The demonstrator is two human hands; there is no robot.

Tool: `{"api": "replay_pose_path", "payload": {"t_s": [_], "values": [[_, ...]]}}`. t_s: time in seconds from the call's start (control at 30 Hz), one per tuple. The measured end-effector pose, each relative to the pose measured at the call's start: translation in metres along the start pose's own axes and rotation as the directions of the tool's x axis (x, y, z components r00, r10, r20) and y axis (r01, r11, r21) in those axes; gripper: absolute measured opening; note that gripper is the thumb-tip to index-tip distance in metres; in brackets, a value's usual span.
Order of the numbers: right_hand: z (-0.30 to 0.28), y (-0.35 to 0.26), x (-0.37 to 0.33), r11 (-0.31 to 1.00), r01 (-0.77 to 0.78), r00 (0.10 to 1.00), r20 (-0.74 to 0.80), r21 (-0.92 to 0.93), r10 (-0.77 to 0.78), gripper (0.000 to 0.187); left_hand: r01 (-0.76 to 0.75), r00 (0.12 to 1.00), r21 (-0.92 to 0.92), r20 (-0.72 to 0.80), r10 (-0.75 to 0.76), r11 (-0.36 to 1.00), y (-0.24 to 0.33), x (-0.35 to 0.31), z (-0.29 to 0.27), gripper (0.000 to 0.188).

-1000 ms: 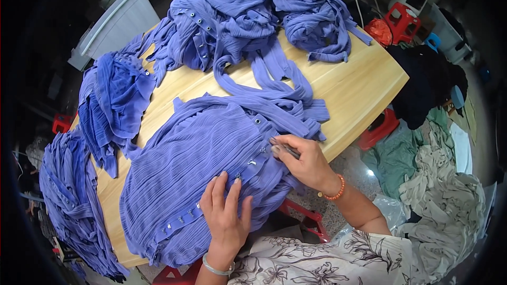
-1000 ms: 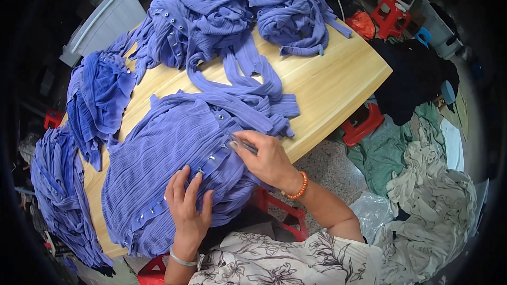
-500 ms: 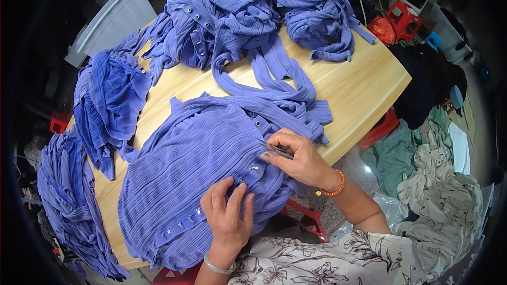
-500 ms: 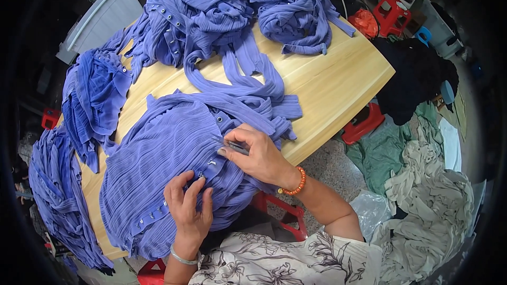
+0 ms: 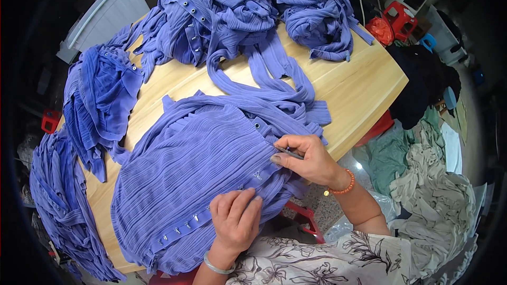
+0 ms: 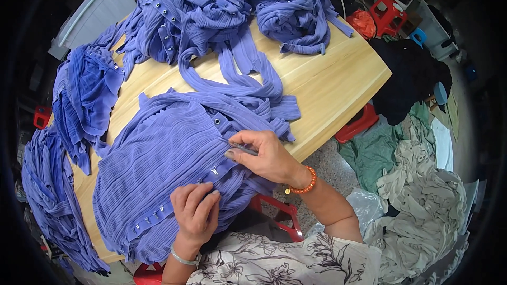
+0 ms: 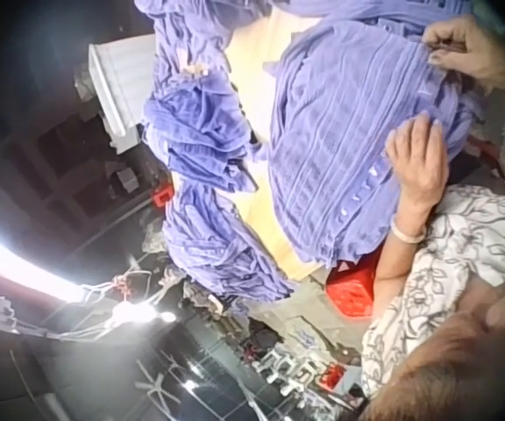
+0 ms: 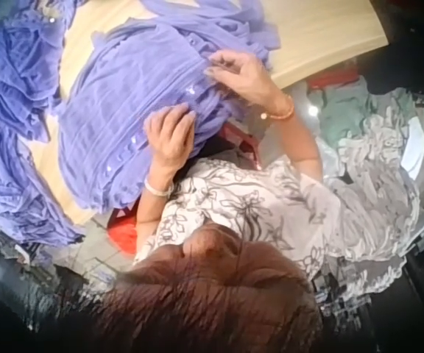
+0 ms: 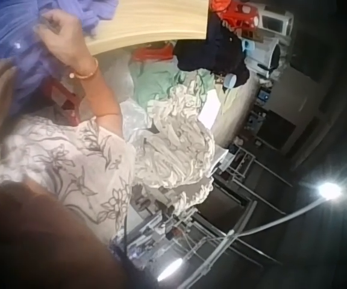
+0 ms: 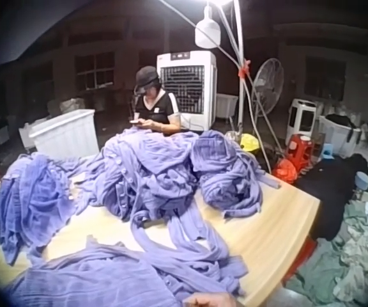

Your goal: Processing blue fabric panels with hooks using a small hand tool to trim or separate them.

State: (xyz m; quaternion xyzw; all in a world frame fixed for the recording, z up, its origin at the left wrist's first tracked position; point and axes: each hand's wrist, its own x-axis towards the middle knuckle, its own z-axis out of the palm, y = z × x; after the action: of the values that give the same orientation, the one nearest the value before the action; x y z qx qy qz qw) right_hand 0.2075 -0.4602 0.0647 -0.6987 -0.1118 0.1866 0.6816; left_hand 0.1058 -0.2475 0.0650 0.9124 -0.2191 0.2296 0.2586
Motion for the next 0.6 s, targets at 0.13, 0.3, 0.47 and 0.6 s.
{"api": "replay_pose_path", "payload": {"t_s": [0.13,0.3,0.47,0.6], "values": [[-0.005,0.000,0.002,1.000,-0.006,1.000,0.020,0.007,0.005,0.018,-0.022,0.999,-0.044,0.035,0.024,0.999,0.002,-0.001,-0.001,0.028],[-0.001,-0.007,0.001,0.991,-0.048,0.998,0.041,0.128,0.043,0.016,-0.013,1.000,-0.053,0.015,0.014,0.999,-0.001,-0.001,-0.001,0.024],[-0.001,-0.006,-0.001,0.975,-0.132,0.991,0.058,0.181,0.123,0.017,0.053,0.996,-0.160,-0.065,-0.065,0.986,-0.002,-0.002,0.001,0.027],[-0.002,-0.006,-0.004,0.962,-0.158,0.987,0.065,0.222,0.147,0.018,0.088,0.990,-0.210,-0.087,-0.108,0.974,0.000,0.003,0.001,0.026]]}}
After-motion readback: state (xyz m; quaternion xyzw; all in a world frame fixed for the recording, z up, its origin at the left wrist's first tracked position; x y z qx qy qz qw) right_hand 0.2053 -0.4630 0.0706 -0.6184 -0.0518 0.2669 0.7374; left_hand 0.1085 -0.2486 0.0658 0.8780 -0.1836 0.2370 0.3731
